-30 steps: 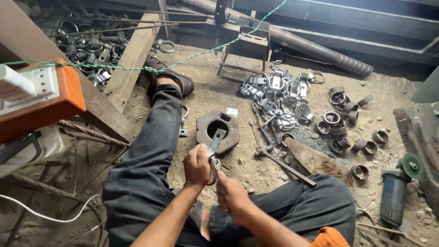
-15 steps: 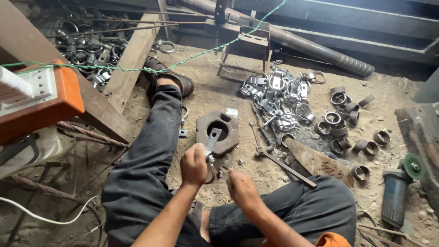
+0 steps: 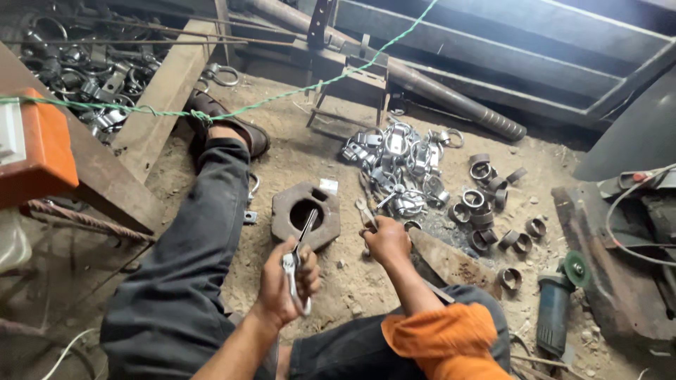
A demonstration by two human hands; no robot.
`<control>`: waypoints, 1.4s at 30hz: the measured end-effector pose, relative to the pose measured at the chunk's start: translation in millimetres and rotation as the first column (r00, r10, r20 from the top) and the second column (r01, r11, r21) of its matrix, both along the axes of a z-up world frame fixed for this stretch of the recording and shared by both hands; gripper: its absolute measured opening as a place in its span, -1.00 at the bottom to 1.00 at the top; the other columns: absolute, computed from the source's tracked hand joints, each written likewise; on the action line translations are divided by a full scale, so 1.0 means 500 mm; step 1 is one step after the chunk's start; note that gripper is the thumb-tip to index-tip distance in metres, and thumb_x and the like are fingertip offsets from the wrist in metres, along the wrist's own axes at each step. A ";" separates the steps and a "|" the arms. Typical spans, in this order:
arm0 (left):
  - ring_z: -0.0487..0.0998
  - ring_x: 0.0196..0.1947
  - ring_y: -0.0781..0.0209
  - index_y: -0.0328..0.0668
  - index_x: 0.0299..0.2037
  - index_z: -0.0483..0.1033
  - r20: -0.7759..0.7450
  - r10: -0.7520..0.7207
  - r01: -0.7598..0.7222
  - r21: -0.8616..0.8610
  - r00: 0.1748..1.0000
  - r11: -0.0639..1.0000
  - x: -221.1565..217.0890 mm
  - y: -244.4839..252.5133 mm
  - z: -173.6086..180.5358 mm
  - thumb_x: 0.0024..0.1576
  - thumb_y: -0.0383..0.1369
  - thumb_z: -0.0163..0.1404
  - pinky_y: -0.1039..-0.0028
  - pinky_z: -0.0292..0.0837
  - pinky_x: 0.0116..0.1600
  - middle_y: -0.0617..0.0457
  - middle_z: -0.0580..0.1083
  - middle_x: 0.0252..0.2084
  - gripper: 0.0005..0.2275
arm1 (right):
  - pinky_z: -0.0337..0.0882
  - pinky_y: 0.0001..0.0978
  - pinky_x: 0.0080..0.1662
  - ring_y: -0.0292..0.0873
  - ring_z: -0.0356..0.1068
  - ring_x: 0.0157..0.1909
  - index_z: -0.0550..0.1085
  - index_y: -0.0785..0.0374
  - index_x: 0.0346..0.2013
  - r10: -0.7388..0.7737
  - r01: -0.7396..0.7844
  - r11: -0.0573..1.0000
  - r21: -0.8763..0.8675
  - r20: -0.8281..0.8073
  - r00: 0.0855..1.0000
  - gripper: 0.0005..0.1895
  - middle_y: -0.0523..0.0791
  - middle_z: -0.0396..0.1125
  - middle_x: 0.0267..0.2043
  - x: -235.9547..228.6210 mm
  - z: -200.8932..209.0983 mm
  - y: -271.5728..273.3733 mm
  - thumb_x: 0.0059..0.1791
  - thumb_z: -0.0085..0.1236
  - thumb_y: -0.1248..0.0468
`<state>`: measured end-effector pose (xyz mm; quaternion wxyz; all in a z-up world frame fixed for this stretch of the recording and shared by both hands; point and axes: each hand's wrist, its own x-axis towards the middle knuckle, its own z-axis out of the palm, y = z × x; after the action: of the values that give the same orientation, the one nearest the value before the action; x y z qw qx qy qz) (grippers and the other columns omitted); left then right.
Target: The person sits on the floor and assembles metal parts by hand, using a wrench to tighten a bolt on a metal bracket. The person repeatedly picks up parts, aligns them, and secures them with the wrench.
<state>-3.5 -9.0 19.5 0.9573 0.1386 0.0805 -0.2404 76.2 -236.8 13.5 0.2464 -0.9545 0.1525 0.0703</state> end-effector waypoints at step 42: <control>0.38 -0.41 0.28 -0.06 0.42 0.23 0.191 -0.009 0.085 -0.393 0.981 0.916 -0.019 0.026 0.065 0.26 -0.10 -0.07 0.48 0.32 -0.29 -0.20 0.29 0.21 -0.47 | 0.45 -0.38 -0.40 -0.28 0.41 -0.45 0.43 0.34 -0.16 -0.114 -0.157 0.676 0.720 0.313 0.943 -0.80 -0.11 0.44 -0.41 -0.039 0.010 0.014 -0.01 0.13 0.29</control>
<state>-12.9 3.8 51.8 0.9627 -0.0358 -0.0632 -0.2607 56.6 -229.9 18.5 0.6304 -0.7735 0.0560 -0.0336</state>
